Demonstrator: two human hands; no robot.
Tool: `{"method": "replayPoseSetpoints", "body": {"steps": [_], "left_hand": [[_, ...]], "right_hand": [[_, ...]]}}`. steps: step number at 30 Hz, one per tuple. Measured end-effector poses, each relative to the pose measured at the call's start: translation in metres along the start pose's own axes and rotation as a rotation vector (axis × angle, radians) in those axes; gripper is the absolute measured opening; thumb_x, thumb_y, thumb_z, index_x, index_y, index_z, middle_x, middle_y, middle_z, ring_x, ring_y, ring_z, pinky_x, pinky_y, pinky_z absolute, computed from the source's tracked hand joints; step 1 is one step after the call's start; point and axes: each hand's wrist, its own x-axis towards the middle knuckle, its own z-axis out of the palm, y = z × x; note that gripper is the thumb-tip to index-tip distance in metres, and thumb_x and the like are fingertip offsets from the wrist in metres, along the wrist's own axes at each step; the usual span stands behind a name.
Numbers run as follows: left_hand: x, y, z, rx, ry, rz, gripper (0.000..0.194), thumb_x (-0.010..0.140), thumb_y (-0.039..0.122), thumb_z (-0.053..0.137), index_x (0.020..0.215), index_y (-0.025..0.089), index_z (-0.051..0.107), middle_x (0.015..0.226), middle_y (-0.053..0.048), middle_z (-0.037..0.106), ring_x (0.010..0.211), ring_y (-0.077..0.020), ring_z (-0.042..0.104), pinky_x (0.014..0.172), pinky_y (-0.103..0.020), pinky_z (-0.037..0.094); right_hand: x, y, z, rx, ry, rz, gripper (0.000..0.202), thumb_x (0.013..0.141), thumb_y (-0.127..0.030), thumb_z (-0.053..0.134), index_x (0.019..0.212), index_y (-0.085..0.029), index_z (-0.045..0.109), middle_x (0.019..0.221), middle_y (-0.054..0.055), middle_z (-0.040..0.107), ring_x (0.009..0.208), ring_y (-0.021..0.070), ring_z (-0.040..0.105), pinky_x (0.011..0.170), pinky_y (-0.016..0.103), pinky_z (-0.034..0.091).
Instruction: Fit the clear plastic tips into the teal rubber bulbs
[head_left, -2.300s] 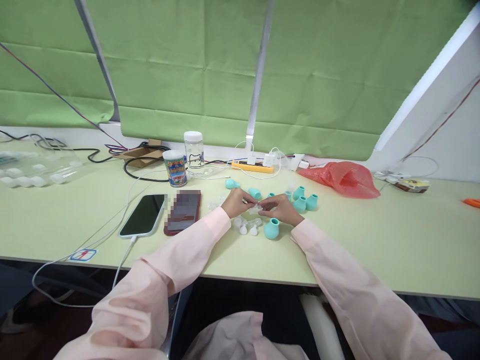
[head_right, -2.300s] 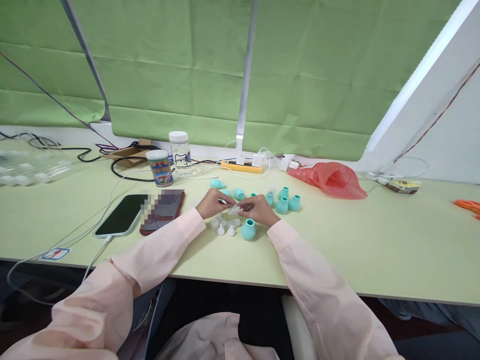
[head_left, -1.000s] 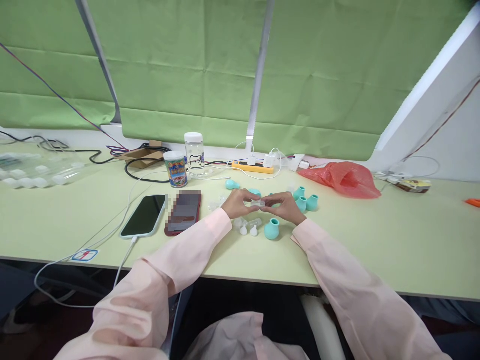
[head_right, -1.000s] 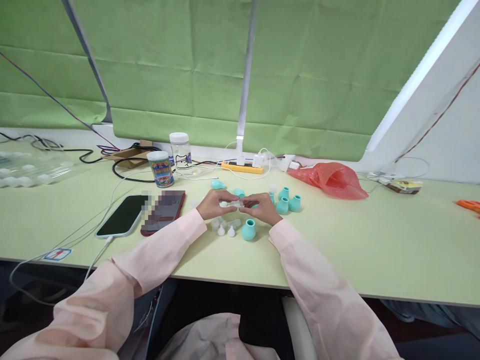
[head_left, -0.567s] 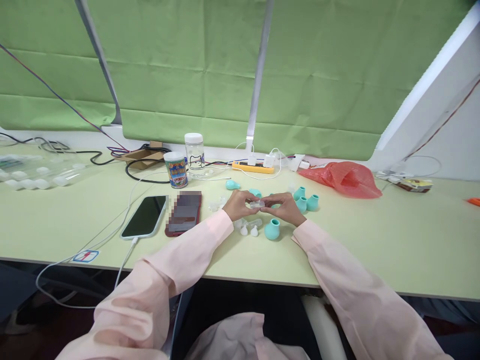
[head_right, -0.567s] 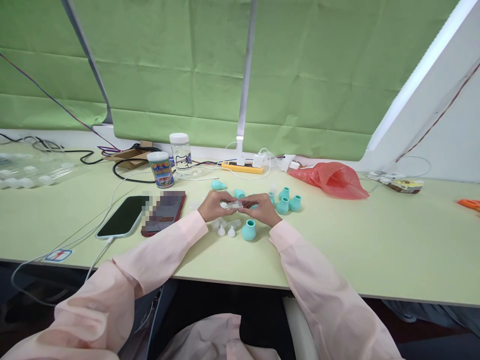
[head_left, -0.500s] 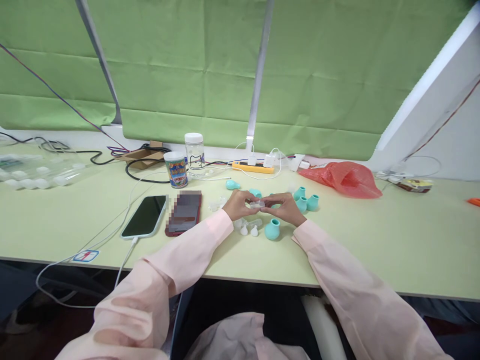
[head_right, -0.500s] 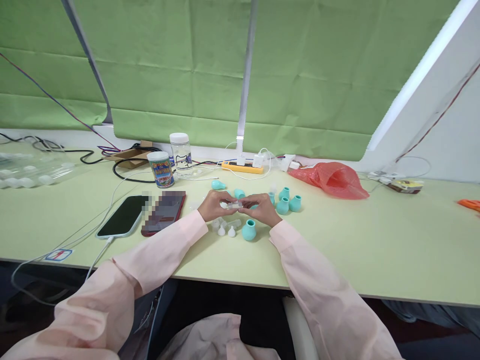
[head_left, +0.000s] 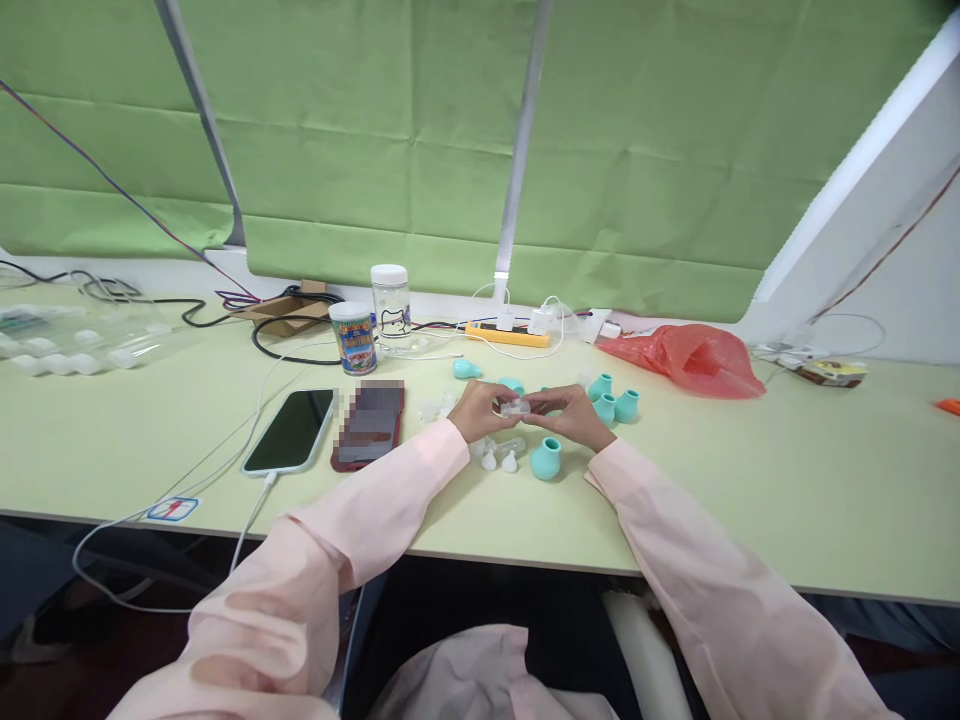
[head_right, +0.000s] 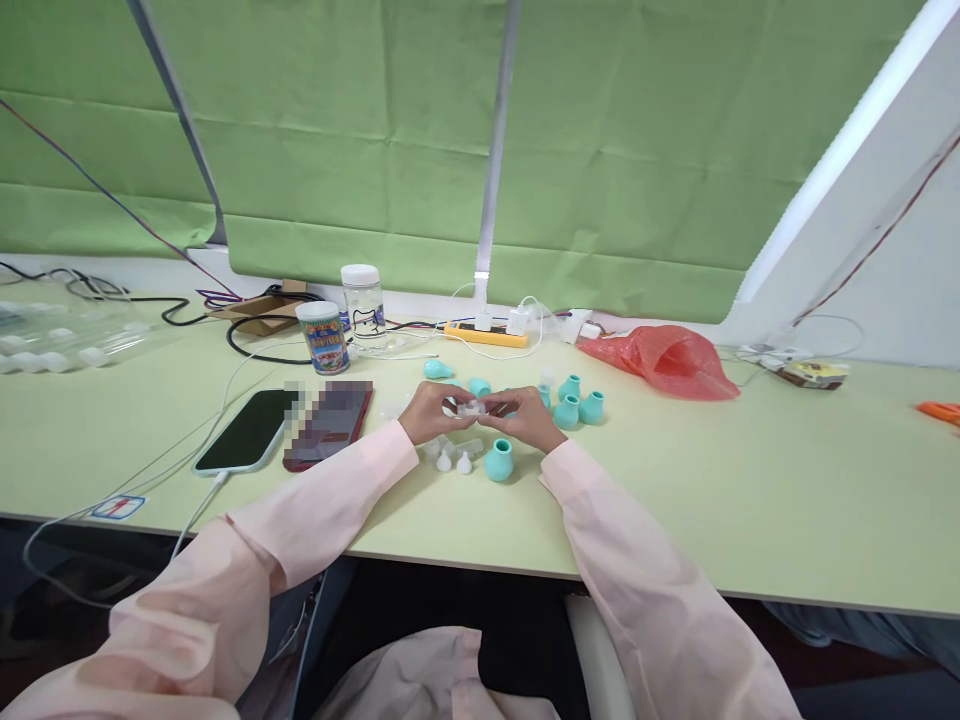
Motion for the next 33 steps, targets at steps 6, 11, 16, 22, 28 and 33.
{"method": "replayPoseSetpoints", "body": {"steps": [6, 11, 16, 22, 28, 33], "left_hand": [[0.005, -0.012, -0.005, 0.154, 0.166, -0.048, 0.026, 0.054, 0.030, 0.063, 0.074, 0.013, 0.063, 0.071, -0.004, 0.058, 0.058, -0.0101, 0.051, 0.054, -0.022, 0.043], [0.006, -0.018, -0.008, 0.196, 0.090, -0.156, 0.023, 0.054, 0.030, 0.062, 0.070, 0.013, 0.061, 0.060, 0.000, 0.057, 0.051, -0.0092, 0.048, 0.055, -0.023, 0.040], [0.004, -0.016, -0.006, 0.228, 0.088, -0.188, 0.036, 0.056, 0.026, 0.058, 0.091, 0.014, 0.056, 0.060, 0.001, 0.055, 0.052, -0.0099, 0.050, 0.056, -0.023, 0.041], [0.006, -0.011, -0.006, 0.118, 0.099, -0.171, 0.025, 0.058, 0.018, 0.054, 0.082, 0.015, 0.060, 0.074, -0.002, 0.059, 0.059, -0.0099, 0.051, 0.062, -0.023, 0.043], [0.008, -0.007, -0.011, -0.158, 0.134, -0.176, 0.033, 0.062, 0.022, 0.055, 0.094, 0.018, 0.055, 0.084, -0.002, 0.057, 0.068, -0.0094, 0.050, 0.054, -0.018, 0.041], [0.012, -0.006, -0.011, -0.483, 0.094, -0.179, 0.030, 0.067, 0.030, 0.053, 0.093, 0.015, 0.055, 0.085, -0.004, 0.056, 0.065, -0.0076, 0.051, 0.055, -0.018, 0.044]], "right_hand": [[0.002, -0.007, -0.030, 0.105, -0.354, 0.181, 0.040, 0.062, -0.035, 0.059, 0.095, -0.013, 0.059, 0.072, 0.006, 0.063, 0.060, 0.0150, 0.058, 0.055, 0.028, 0.049], [-0.002, -0.013, -0.044, 0.168, -0.715, 0.214, 0.045, 0.051, -0.027, 0.066, 0.094, -0.017, 0.058, 0.088, 0.006, 0.060, 0.076, 0.0167, 0.056, 0.056, 0.024, 0.048], [-0.004, -0.010, -0.034, 0.037, -0.798, 0.196, 0.045, 0.044, -0.022, 0.068, 0.087, -0.019, 0.059, 0.086, 0.002, 0.059, 0.074, 0.0147, 0.055, 0.055, 0.022, 0.046], [-0.002, -0.016, -0.032, 0.136, -0.625, 0.162, 0.027, 0.048, -0.025, 0.067, 0.069, -0.015, 0.054, 0.085, 0.005, 0.059, 0.081, 0.0179, 0.054, 0.058, 0.025, 0.046], [-0.001, -0.017, -0.025, 0.378, -0.328, 0.216, 0.033, 0.053, -0.024, 0.064, 0.073, -0.019, 0.039, 0.074, 0.003, 0.057, 0.071, 0.0172, 0.055, 0.053, 0.029, 0.047], [0.002, 0.001, -0.008, 0.224, -0.124, 0.189, 0.026, 0.059, -0.027, 0.056, 0.078, -0.019, 0.040, 0.055, -0.006, 0.046, 0.045, 0.0084, 0.044, 0.040, 0.021, 0.037]]}}
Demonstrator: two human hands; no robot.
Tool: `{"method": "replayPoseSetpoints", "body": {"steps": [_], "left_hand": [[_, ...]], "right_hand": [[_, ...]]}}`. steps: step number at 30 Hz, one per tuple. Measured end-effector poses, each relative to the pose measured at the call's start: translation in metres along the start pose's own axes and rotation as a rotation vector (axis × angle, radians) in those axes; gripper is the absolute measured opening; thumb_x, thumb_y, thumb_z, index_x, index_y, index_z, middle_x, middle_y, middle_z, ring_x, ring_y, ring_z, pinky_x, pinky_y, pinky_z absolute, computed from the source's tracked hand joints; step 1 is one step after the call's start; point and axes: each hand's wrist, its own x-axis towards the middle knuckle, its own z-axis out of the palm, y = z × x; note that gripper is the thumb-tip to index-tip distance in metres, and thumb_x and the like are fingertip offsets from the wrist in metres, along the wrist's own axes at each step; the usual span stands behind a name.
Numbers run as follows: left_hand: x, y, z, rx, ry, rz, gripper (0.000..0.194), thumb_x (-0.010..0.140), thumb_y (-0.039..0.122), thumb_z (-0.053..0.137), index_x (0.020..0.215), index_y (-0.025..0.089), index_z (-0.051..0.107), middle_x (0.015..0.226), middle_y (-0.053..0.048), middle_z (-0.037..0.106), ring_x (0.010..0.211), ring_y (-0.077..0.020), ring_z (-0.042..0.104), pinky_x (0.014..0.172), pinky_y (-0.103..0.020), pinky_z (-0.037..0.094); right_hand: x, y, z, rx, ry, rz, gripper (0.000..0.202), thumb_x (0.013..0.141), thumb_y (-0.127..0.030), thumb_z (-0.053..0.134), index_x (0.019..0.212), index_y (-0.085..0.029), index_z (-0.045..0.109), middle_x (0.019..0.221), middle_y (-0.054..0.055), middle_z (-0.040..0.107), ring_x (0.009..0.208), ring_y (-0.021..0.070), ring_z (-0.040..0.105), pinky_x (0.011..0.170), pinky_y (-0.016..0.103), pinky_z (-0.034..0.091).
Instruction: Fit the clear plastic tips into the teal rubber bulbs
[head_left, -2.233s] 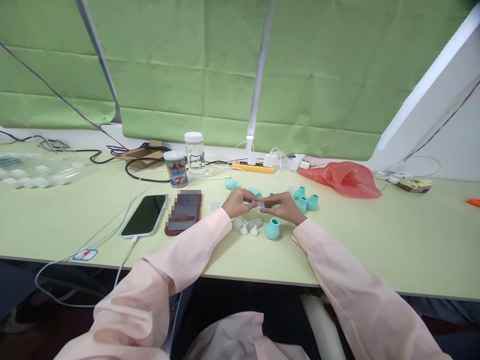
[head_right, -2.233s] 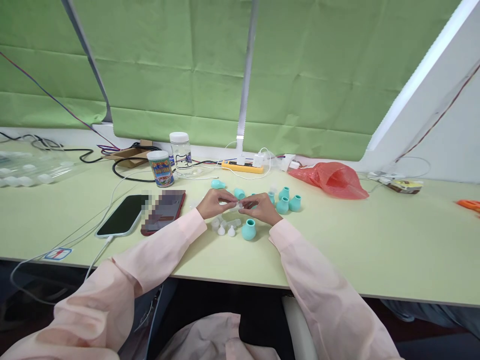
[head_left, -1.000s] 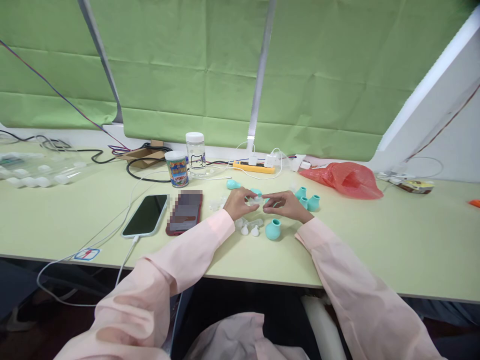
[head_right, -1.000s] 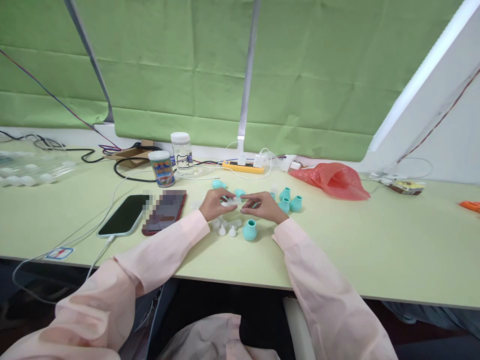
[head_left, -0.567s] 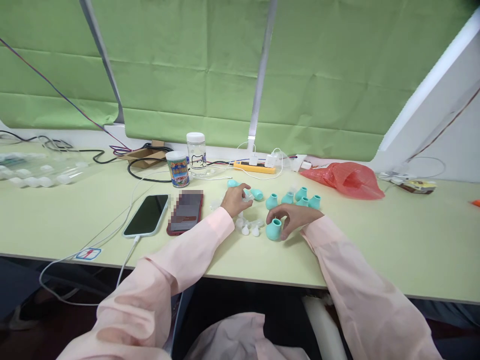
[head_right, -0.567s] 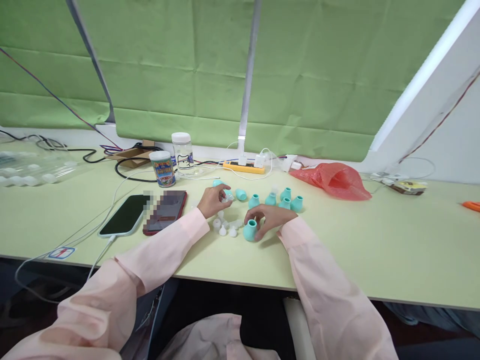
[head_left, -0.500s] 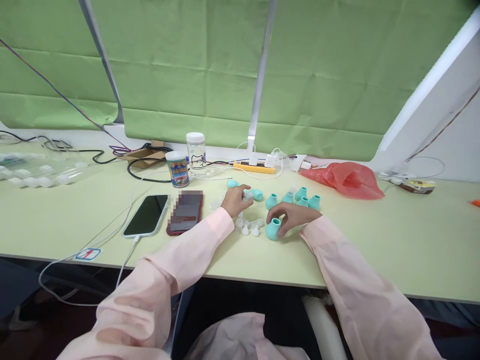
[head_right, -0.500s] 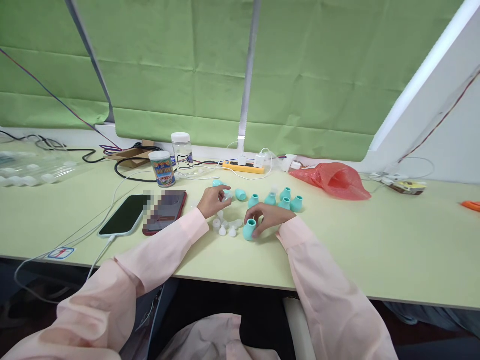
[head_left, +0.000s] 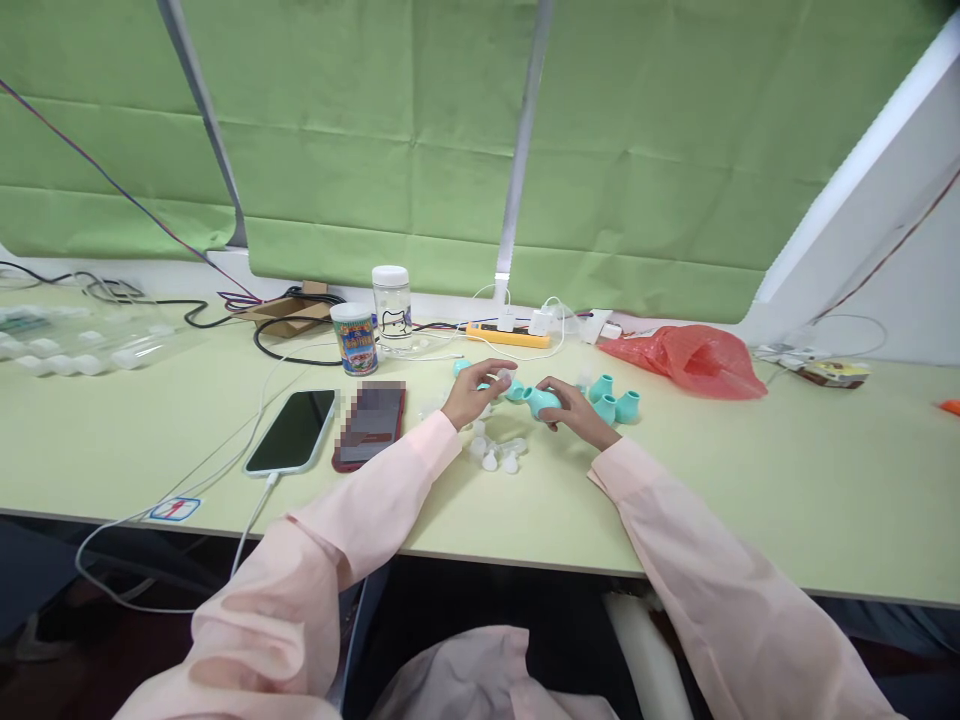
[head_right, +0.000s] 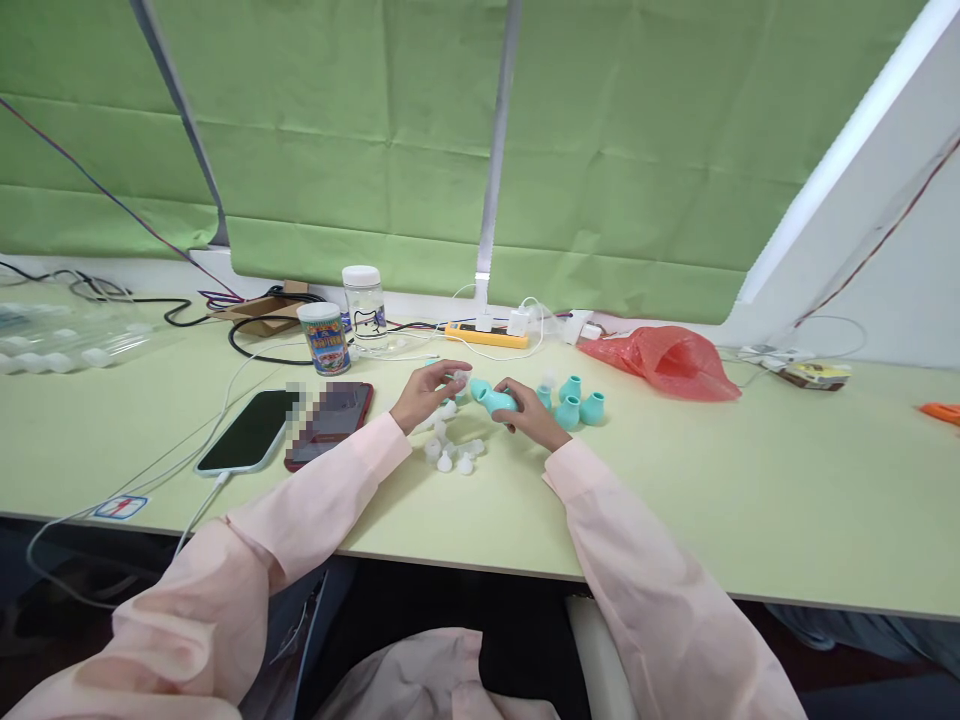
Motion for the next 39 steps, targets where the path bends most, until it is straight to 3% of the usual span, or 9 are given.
{"method": "replayPoseSetpoints", "body": {"steps": [6, 10, 16, 21, 25, 27, 31, 35, 39], "left_hand": [[-0.003, 0.000, 0.004, -0.367, 0.067, -0.189, 0.042, 0.050, 0.027, 0.068, 0.084, 0.011, 0.050, 0.072, -0.002, 0.058, 0.063, -0.0110, 0.056, 0.063, -0.030, 0.049], [-0.005, 0.001, 0.005, -0.403, 0.040, -0.219, 0.050, 0.047, 0.025, 0.070, 0.092, 0.010, 0.053, 0.076, -0.006, 0.062, 0.068, -0.0138, 0.058, 0.069, -0.032, 0.048], [-0.005, 0.003, 0.007, -0.415, 0.071, -0.294, 0.040, 0.045, 0.027, 0.071, 0.076, 0.009, 0.054, 0.066, -0.004, 0.062, 0.060, -0.0122, 0.058, 0.066, -0.031, 0.049], [-0.006, 0.006, 0.007, -0.245, -0.111, -0.261, 0.028, 0.058, 0.034, 0.062, 0.068, 0.010, 0.051, 0.056, -0.001, 0.057, 0.046, -0.0067, 0.050, 0.047, -0.022, 0.045], [-0.011, 0.004, 0.009, 0.014, -0.179, -0.126, 0.022, 0.071, 0.032, 0.046, 0.058, 0.013, 0.044, 0.040, 0.005, 0.044, 0.036, -0.0037, 0.037, 0.037, -0.017, 0.029], [-0.013, 0.003, 0.011, 0.139, -0.114, -0.088, 0.028, 0.072, 0.030, 0.042, 0.050, 0.014, 0.040, 0.035, 0.006, 0.037, 0.035, -0.0037, 0.034, 0.038, -0.018, 0.028], [-0.014, 0.003, 0.014, 0.304, 0.092, -0.053, 0.041, 0.074, 0.035, 0.036, 0.039, 0.015, 0.032, 0.033, 0.005, 0.029, 0.036, -0.0048, 0.030, 0.040, -0.020, 0.025], [-0.017, 0.001, 0.019, 0.336, 0.291, 0.019, 0.040, 0.076, 0.034, 0.030, 0.041, 0.016, 0.031, 0.038, 0.004, 0.032, 0.040, -0.0056, 0.030, 0.043, -0.021, 0.026], [-0.021, -0.002, 0.026, 0.334, 0.406, 0.000, 0.041, 0.077, 0.037, 0.027, 0.042, 0.016, 0.031, 0.039, 0.004, 0.032, 0.042, -0.0065, 0.031, 0.045, -0.022, 0.026]], "right_hand": [[-0.001, 0.009, 0.010, -0.233, 0.121, -0.080, 0.025, 0.060, -0.026, 0.052, 0.080, -0.020, 0.039, 0.051, -0.008, 0.039, 0.041, 0.0061, 0.035, 0.040, 0.020, 0.029], [-0.003, 0.008, 0.012, -0.329, 0.185, -0.142, 0.027, 0.059, -0.025, 0.053, 0.081, -0.020, 0.039, 0.058, -0.006, 0.040, 0.049, 0.0079, 0.036, 0.045, 0.020, 0.030], [-0.003, 0.008, 0.019, -0.444, 0.287, -0.218, 0.022, 0.059, -0.026, 0.051, 0.078, -0.019, 0.043, 0.064, -0.003, 0.044, 0.053, 0.0093, 0.039, 0.049, 0.021, 0.033], [-0.003, 0.009, 0.023, -0.549, 0.419, -0.282, 0.018, 0.059, -0.029, 0.051, 0.072, -0.020, 0.044, 0.060, -0.002, 0.048, 0.051, 0.0106, 0.042, 0.049, 0.022, 0.035], [-0.005, 0.010, 0.029, -0.618, 0.357, -0.327, 0.017, 0.058, -0.024, 0.050, 0.074, -0.020, 0.046, 0.062, -0.001, 0.053, 0.052, 0.0126, 0.048, 0.053, 0.024, 0.037], [-0.008, 0.009, 0.036, -0.649, 0.335, -0.345, 0.019, 0.058, -0.023, 0.050, 0.077, -0.020, 0.047, 0.064, 0.001, 0.055, 0.056, 0.0144, 0.051, 0.056, 0.025, 0.038], [-0.010, 0.004, 0.050, -0.645, 0.423, -0.357, 0.018, 0.060, -0.023, 0.049, 0.077, -0.020, 0.046, 0.065, 0.002, 0.056, 0.058, 0.0155, 0.053, 0.056, 0.025, 0.039], [-0.010, -0.001, 0.056, -0.611, 0.505, -0.332, 0.014, 0.062, -0.024, 0.048, 0.075, -0.020, 0.044, 0.062, 0.001, 0.054, 0.053, 0.0136, 0.050, 0.052, 0.024, 0.039], [-0.010, 0.001, 0.058, -0.690, 0.504, -0.372, 0.014, 0.063, -0.023, 0.047, 0.077, -0.019, 0.045, 0.062, 0.001, 0.055, 0.052, 0.0134, 0.050, 0.051, 0.023, 0.039]]}}
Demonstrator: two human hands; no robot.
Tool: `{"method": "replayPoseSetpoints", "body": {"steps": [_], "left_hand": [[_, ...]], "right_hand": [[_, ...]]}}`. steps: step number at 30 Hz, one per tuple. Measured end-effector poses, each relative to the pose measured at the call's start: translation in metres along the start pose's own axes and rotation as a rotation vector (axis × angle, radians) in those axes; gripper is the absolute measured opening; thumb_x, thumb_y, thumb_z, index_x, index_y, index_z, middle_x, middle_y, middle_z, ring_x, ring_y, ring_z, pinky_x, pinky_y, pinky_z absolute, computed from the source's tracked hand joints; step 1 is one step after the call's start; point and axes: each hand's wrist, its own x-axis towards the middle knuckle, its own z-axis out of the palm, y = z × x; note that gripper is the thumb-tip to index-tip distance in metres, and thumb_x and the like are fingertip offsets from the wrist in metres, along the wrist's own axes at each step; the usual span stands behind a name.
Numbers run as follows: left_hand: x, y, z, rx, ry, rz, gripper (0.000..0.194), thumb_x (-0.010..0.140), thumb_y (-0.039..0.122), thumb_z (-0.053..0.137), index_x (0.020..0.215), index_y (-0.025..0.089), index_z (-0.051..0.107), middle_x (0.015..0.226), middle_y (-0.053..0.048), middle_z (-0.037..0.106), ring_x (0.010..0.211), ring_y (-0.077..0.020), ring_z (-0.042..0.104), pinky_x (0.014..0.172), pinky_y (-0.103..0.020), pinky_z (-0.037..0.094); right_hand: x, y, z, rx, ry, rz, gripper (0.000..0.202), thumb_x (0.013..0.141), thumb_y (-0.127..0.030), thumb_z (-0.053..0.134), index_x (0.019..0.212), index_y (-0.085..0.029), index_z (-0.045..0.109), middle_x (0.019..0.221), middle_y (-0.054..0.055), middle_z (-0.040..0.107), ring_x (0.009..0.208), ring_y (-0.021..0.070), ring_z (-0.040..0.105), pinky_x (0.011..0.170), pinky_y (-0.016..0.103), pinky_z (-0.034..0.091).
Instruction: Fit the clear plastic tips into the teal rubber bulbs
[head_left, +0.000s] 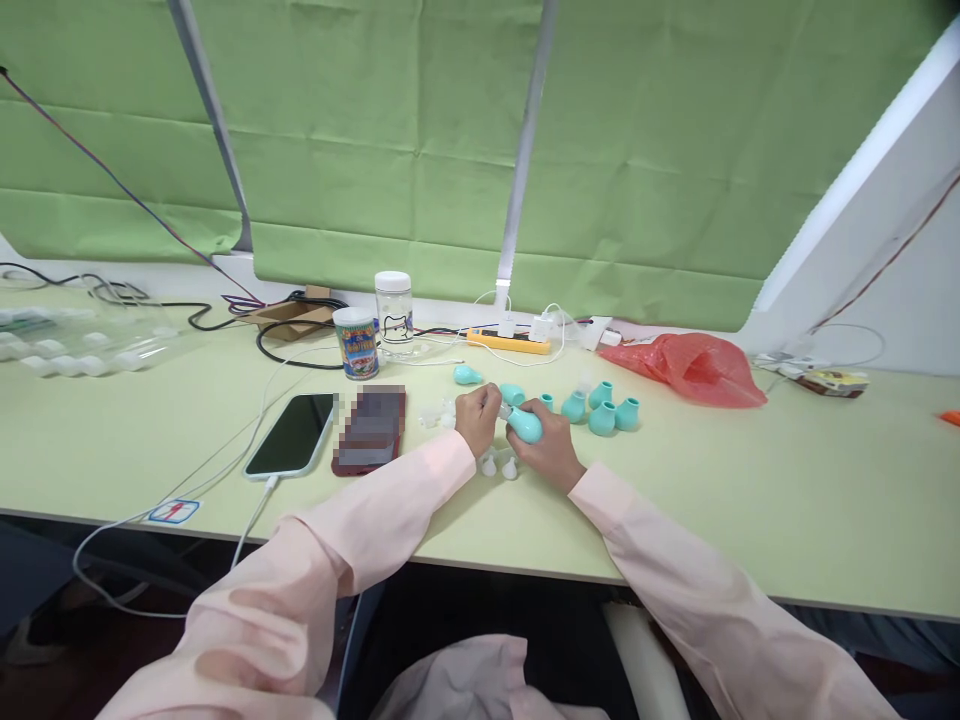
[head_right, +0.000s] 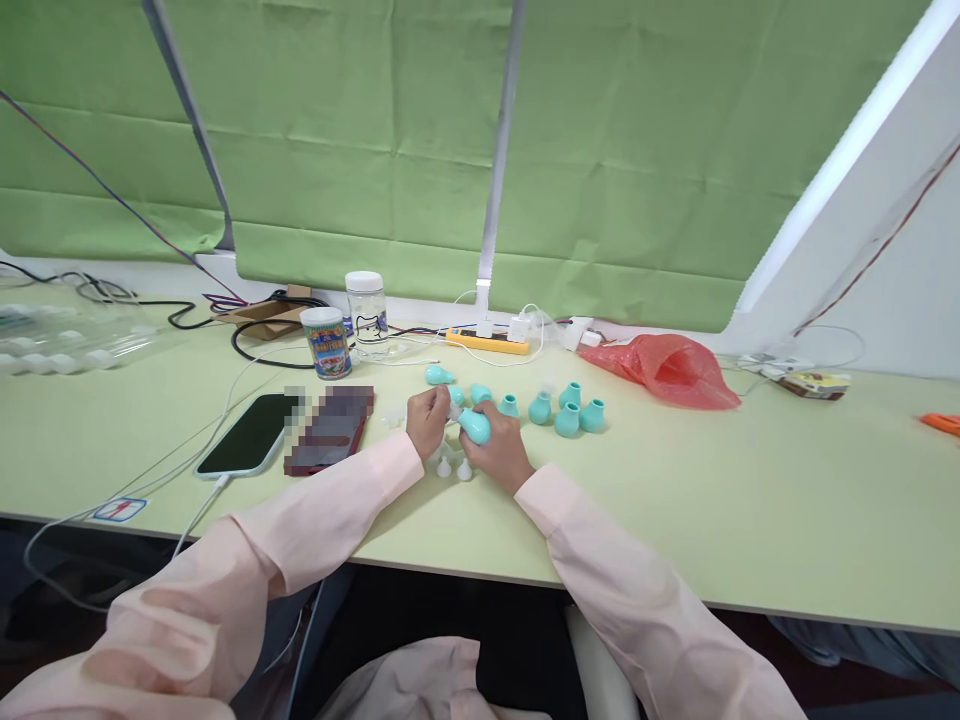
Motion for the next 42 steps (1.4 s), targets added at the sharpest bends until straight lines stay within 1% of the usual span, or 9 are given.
{"method": "replayPoseSetpoints", "body": {"steps": [6, 13, 17, 24, 29, 32, 34, 38, 42], "left_hand": [[-0.002, -0.001, 0.003, 0.004, 0.018, -0.075, 0.040, 0.078, 0.034, 0.025, 0.042, 0.017, 0.032, 0.039, 0.003, 0.033, 0.042, -0.0076, 0.033, 0.047, -0.022, 0.026], [-0.003, -0.002, 0.001, 0.063, -0.057, 0.015, 0.033, 0.075, 0.029, 0.028, 0.045, 0.017, 0.030, 0.041, 0.004, 0.031, 0.043, -0.0073, 0.031, 0.047, -0.022, 0.025], [-0.004, 0.000, 0.000, 0.087, -0.035, 0.064, 0.035, 0.078, 0.031, 0.025, 0.046, 0.018, 0.027, 0.041, 0.005, 0.028, 0.041, -0.0071, 0.028, 0.046, -0.022, 0.024], [0.000, -0.001, -0.003, 0.197, -0.050, 0.178, 0.034, 0.079, 0.026, 0.025, 0.047, 0.017, 0.033, 0.041, 0.004, 0.028, 0.039, -0.0076, 0.028, 0.046, -0.022, 0.024], [0.002, 0.003, -0.009, 0.366, -0.100, 0.261, 0.039, 0.082, 0.022, 0.019, 0.054, 0.015, 0.045, 0.044, 0.000, 0.041, 0.042, -0.0091, 0.037, 0.046, -0.023, 0.024], [0.003, 0.005, -0.012, 0.542, -0.157, 0.283, 0.042, 0.082, 0.019, 0.017, 0.057, 0.013, 0.051, 0.047, -0.003, 0.049, 0.044, -0.0108, 0.042, 0.047, -0.024, 0.024], [0.004, 0.007, -0.014, 0.667, -0.183, 0.248, 0.043, 0.082, 0.019, 0.018, 0.057, 0.013, 0.053, 0.050, -0.005, 0.053, 0.047, -0.0121, 0.046, 0.048, -0.025, 0.024], [0.007, 0.013, -0.017, 0.840, -0.259, 0.175, 0.041, 0.082, 0.021, 0.021, 0.060, 0.013, 0.056, 0.059, -0.008, 0.060, 0.055, -0.0153, 0.052, 0.050, -0.025, 0.026], [0.008, 0.017, -0.019, 0.917, -0.339, 0.174, 0.036, 0.081, 0.023, 0.023, 0.071, 0.013, 0.056, 0.068, -0.010, 0.062, 0.062, -0.0182, 0.055, 0.053, -0.026, 0.029]], "right_hand": [[-0.001, 0.004, 0.003, -0.208, 0.014, -0.129, 0.014, 0.064, -0.021, 0.043, 0.077, -0.016, 0.047, 0.062, 0.004, 0.057, 0.057, 0.0175, 0.054, 0.049, 0.025, 0.037], [0.002, -0.007, -0.003, 0.126, -0.048, 0.105, 0.014, 0.058, -0.020, 0.048, 0.071, -0.018, 0.045, 0.055, -0.004, 0.048, 0.047, 0.0102, 0.044, 0.048, 0.021, 0.035], [0.007, -0.016, -0.003, 0.400, -0.070, 0.294, 0.013, 0.054, -0.019, 0.051, 0.062, -0.018, 0.042, 0.054, -0.005, 0.042, 0.047, 0.0077, 0.038, 0.045, 0.020, 0.032], [0.017, -0.023, -0.014, 0.851, -0.491, 0.718, 0.018, 0.053, -0.018, 0.054, 0.059, -0.018, 0.037, 0.041, -0.009, 0.031, 0.034, 0.0030, 0.023, 0.033, 0.017, 0.015], [0.023, -0.020, -0.030, 1.085, -0.761, 0.792, 0.021, 0.055, -0.019, 0.056, 0.059, -0.018, 0.035, 0.041, -0.010, 0.030, 0.035, 0.0011, 0.017, 0.034, 0.016, 0.009], [0.023, -0.020, -0.031, 1.071, -0.835, 0.796, 0.019, 0.057, -0.022, 0.054, 0.060, -0.018, 0.036, 0.039, -0.010, 0.030, 0.034, 0.0008, 0.013, 0.034, 0.017, 0.009], [0.022, -0.022, -0.028, 0.965, -0.746, 0.764, 0.019, 0.057, -0.023, 0.054, 0.058, -0.019, 0.035, 0.039, -0.009, 0.031, 0.033, 0.0017, 0.016, 0.033, 0.017, 0.010], [0.016, -0.027, -0.020, 0.585, -0.362, 0.514, 0.017, 0.054, -0.022, 0.054, 0.053, -0.018, 0.038, 0.044, -0.006, 0.035, 0.041, 0.0060, 0.032, 0.038, 0.019, 0.024], [0.011, -0.024, -0.014, 0.282, -0.174, 0.304, 0.008, 0.057, -0.024, 0.051, 0.058, -0.017, 0.047, 0.052, -0.003, 0.044, 0.049, 0.0096, 0.041, 0.047, 0.022, 0.032]]}}
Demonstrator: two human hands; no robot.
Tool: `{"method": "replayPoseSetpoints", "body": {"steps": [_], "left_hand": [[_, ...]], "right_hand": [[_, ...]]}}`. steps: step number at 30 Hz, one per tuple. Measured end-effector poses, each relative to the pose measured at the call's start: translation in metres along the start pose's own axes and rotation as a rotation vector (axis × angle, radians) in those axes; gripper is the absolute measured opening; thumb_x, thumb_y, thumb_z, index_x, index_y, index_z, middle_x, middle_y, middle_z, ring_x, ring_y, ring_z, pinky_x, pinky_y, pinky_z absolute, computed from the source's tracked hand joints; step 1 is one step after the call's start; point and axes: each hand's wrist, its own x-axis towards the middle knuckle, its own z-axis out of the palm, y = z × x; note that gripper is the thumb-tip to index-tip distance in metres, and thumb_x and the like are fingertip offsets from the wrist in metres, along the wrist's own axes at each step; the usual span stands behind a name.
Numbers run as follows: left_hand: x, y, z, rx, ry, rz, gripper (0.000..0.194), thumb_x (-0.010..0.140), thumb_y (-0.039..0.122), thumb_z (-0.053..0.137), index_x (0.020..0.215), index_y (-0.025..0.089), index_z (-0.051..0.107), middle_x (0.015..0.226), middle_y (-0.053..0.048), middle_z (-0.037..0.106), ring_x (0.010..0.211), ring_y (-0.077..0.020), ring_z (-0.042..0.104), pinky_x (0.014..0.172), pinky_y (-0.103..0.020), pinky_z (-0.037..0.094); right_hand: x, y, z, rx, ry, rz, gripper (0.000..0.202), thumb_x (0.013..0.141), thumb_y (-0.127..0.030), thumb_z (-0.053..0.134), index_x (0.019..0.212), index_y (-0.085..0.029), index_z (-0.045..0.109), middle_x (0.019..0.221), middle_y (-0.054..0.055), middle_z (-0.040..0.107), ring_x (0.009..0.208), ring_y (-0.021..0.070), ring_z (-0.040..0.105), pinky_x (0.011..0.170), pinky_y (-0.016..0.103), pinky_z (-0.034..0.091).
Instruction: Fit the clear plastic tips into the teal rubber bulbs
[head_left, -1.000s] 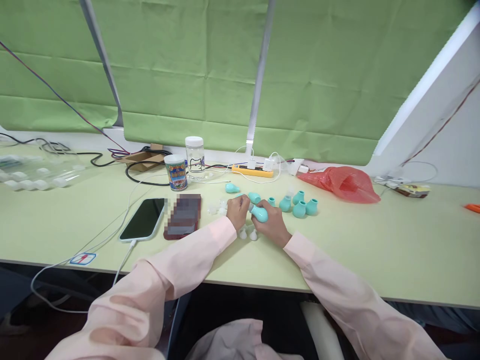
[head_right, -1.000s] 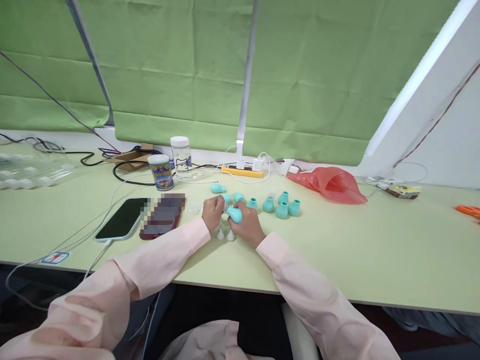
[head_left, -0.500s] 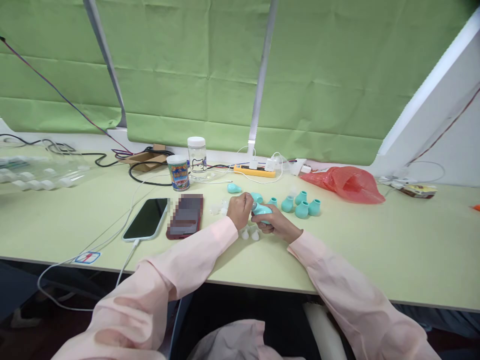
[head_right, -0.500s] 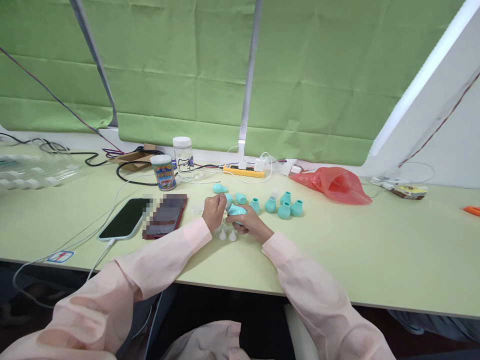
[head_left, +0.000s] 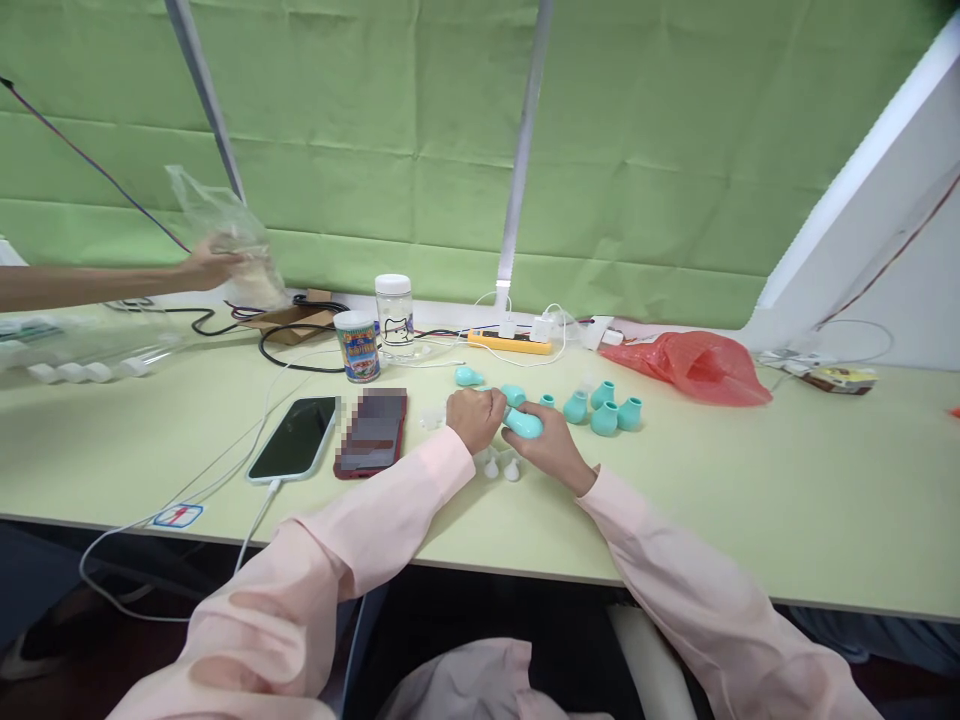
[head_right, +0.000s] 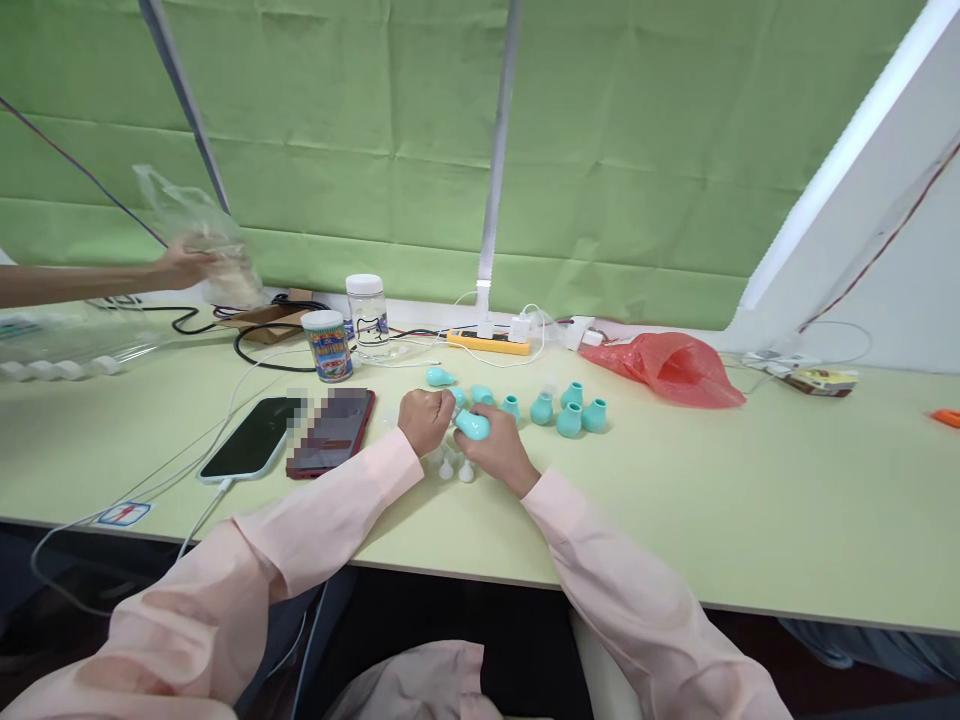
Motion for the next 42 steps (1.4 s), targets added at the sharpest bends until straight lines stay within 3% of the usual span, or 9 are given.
{"method": "replayPoseSetpoints", "body": {"steps": [4, 9, 11, 17, 24, 34, 37, 40, 42], "left_hand": [[0.001, -0.001, 0.004, -0.076, -0.007, 0.063, 0.031, 0.081, 0.023, 0.025, 0.081, 0.012, 0.054, 0.070, -0.010, 0.060, 0.063, -0.0182, 0.054, 0.054, -0.026, 0.031], [0.009, -0.009, 0.009, -0.502, 0.064, 0.004, 0.055, 0.084, 0.032, 0.005, 0.065, 0.014, 0.053, 0.049, -0.002, 0.051, 0.052, -0.0112, 0.049, 0.053, -0.022, 0.032], [0.015, -0.017, 0.005, -0.568, 0.086, -0.006, 0.052, 0.084, 0.035, 0.008, 0.067, 0.015, 0.054, 0.047, 0.000, 0.049, 0.051, -0.0104, 0.048, 0.053, -0.021, 0.033], [0.026, -0.038, 0.001, -0.264, -0.057, 0.135, 0.018, 0.070, 0.028, 0.045, 0.077, 0.019, 0.059, 0.069, -0.003, 0.057, 0.069, -0.0156, 0.050, 0.063, -0.025, 0.035], [0.019, -0.029, 0.030, -0.044, -0.157, 0.135, 0.033, 0.076, 0.033, 0.041, 0.105, 0.019, 0.050, 0.093, -0.011, 0.053, 0.091, -0.0238, 0.043, 0.069, -0.031, 0.037], [0.019, -0.026, 0.036, -0.176, -0.169, 0.096, 0.016, 0.071, 0.018, 0.042, 0.076, 0.016, 0.057, 0.075, -0.007, 0.057, 0.073, -0.0173, 0.051, 0.058, -0.025, 0.038], [0.021, -0.027, 0.032, -0.335, -0.092, 0.081, 0.010, 0.066, 0.016, 0.046, 0.066, 0.014, 0.056, 0.065, -0.004, 0.057, 0.062, -0.0137, 0.051, 0.057, -0.025, 0.039], [0.024, -0.028, 0.022, -0.696, 0.001, -0.001, 0.006, 0.061, 0.017, 0.053, 0.063, 0.012, 0.056, 0.054, -0.001, 0.055, 0.052, -0.0098, 0.050, 0.055, -0.023, 0.040], [0.025, -0.028, 0.015, -0.977, -0.019, -0.095, 0.016, 0.060, 0.020, 0.056, 0.073, 0.010, 0.057, 0.051, 0.000, 0.054, 0.047, -0.0083, 0.048, 0.050, -0.022, 0.041]], "right_hand": [[0.002, 0.005, -0.001, -0.127, 0.107, -0.071, 0.012, 0.060, -0.027, 0.050, 0.067, -0.018, 0.051, 0.053, -0.002, 0.049, 0.048, 0.0105, 0.043, 0.049, 0.022, 0.034], [0.009, 0.005, -0.010, -0.036, 0.069, -0.074, 0.023, 0.062, -0.039, 0.051, 0.067, -0.016, 0.053, 0.057, -0.001, 0.051, 0.052, 0.0110, 0.045, 0.052, 0.022, 0.035], [0.010, 0.005, -0.013, 0.027, 0.056, -0.047, 0.028, 0.063, -0.044, 0.051, 0.063, -0.016, 0.051, 0.055, -0.001, 0.049, 0.051, 0.0104, 0.043, 0.049, 0.021, 0.035], [0.010, 0.007, -0.015, 0.190, 0.020, 0.049, 0.030, 0.064, -0.047, 0.051, 0.063, -0.016, 0.049, 0.046, -0.003, 0.042, 0.041, 0.0083, 0.039, 0.042, 0.021, 0.033], [0.010, 0.012, -0.012, 0.216, 0.107, 0.013, 0.026, 0.064, -0.042, 0.053, 0.069, -0.016, 0.052, 0.048, -0.003, 0.045, 0.044, 0.0092, 0.042, 0.046, 0.022, 0.036], [0.007, 0.020, -0.006, 0.125, 0.076, -0.011, 0.025, 0.062, -0.039, 0.054, 0.073, -0.016, 0.056, 0.057, 0.000, 0.053, 0.051, 0.0115, 0.047, 0.050, 0.023, 0.039], [0.007, 0.022, -0.006, 0.081, 0.076, -0.026, 0.025, 0.063, -0.039, 0.053, 0.073, -0.016, 0.057, 0.060, 0.001, 0.055, 0.054, 0.0126, 0.049, 0.053, 0.024, 0.040], [0.008, 0.026, -0.006, -0.001, 0.082, -0.080, 0.025, 0.065, -0.038, 0.053, 0.077, -0.017, 0.057, 0.071, 0.003, 0.059, 0.063, 0.0146, 0.053, 0.061, 0.025, 0.041], [0.009, 0.030, -0.006, -0.049, 0.073, -0.120, 0.025, 0.066, -0.036, 0.052, 0.082, -0.017, 0.057, 0.078, 0.004, 0.061, 0.069, 0.0157, 0.054, 0.066, 0.027, 0.041]]}}
